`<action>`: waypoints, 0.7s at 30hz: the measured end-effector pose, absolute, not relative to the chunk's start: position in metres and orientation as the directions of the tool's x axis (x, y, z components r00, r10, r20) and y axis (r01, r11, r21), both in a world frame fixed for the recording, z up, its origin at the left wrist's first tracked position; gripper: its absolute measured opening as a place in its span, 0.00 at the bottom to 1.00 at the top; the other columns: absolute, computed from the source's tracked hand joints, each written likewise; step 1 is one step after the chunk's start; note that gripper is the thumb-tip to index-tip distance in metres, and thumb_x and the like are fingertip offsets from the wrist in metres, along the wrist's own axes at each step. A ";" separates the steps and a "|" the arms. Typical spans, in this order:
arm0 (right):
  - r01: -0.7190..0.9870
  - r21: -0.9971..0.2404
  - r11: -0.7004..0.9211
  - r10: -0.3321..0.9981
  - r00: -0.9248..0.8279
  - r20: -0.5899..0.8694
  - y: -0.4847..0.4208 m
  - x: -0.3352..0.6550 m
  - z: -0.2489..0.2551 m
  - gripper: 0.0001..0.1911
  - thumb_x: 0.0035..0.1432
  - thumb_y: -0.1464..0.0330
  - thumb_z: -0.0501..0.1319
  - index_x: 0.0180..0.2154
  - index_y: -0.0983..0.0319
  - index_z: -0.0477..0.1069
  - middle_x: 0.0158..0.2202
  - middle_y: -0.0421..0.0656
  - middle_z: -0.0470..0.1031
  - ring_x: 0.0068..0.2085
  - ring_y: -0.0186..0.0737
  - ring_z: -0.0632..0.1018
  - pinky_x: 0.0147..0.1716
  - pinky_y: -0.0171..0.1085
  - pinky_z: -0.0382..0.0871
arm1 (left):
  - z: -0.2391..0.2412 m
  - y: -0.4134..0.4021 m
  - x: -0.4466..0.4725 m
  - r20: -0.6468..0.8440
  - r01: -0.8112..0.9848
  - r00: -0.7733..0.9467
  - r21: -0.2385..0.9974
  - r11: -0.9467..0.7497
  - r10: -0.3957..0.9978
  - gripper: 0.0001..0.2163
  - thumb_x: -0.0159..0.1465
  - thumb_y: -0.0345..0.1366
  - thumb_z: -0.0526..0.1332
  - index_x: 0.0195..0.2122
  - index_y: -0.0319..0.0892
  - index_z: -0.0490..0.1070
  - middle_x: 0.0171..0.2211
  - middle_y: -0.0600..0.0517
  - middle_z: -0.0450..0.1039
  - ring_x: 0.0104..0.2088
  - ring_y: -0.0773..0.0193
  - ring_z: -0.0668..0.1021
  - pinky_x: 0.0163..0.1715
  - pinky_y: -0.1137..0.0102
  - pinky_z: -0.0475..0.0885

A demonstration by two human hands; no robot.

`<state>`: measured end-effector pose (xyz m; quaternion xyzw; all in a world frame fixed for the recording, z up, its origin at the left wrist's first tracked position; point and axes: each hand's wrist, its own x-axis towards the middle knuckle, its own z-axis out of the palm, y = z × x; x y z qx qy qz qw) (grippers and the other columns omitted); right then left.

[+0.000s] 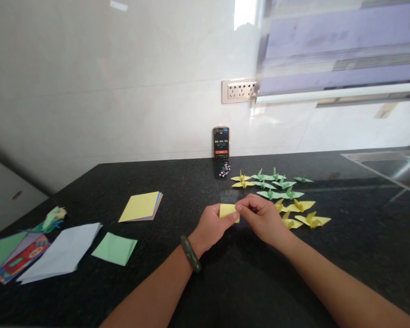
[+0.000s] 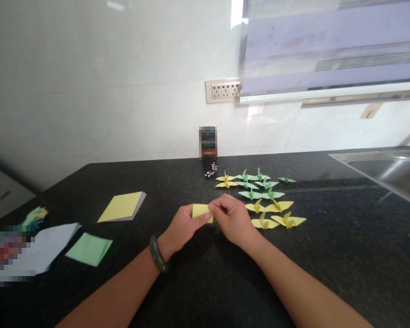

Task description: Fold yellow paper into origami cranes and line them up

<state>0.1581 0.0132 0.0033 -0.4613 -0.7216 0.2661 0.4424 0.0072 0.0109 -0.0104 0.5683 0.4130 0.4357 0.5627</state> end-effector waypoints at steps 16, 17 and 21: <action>0.504 -0.753 0.423 0.903 -0.168 0.395 0.014 0.157 -0.001 0.09 0.53 0.65 0.56 0.29 0.61 0.73 0.23 0.41 0.68 0.26 0.35 0.68 0.26 0.34 0.62 | -0.011 0.014 0.003 0.213 0.143 0.089 0.964 -0.224 0.973 0.09 0.53 0.39 0.61 0.27 0.38 0.73 0.22 0.53 0.71 0.23 0.68 0.70 0.24 0.74 0.63; 0.497 -0.769 0.403 0.913 -0.155 0.378 0.015 0.157 -0.002 0.09 0.52 0.64 0.57 0.29 0.62 0.73 0.23 0.41 0.67 0.26 0.35 0.68 0.25 0.34 0.62 | -0.011 0.013 0.003 0.214 0.132 0.085 0.966 -0.224 0.973 0.09 0.53 0.39 0.61 0.27 0.38 0.73 0.22 0.53 0.71 0.23 0.68 0.70 0.24 0.74 0.64; 0.426 -0.854 0.299 0.953 -0.091 0.288 0.015 0.156 -0.003 0.10 0.50 0.63 0.58 0.30 0.63 0.72 0.22 0.40 0.66 0.24 0.34 0.66 0.23 0.33 0.61 | -0.011 0.013 0.004 0.207 0.103 0.054 0.972 -0.211 0.977 0.09 0.52 0.39 0.62 0.27 0.37 0.73 0.22 0.52 0.71 0.23 0.68 0.70 0.24 0.74 0.64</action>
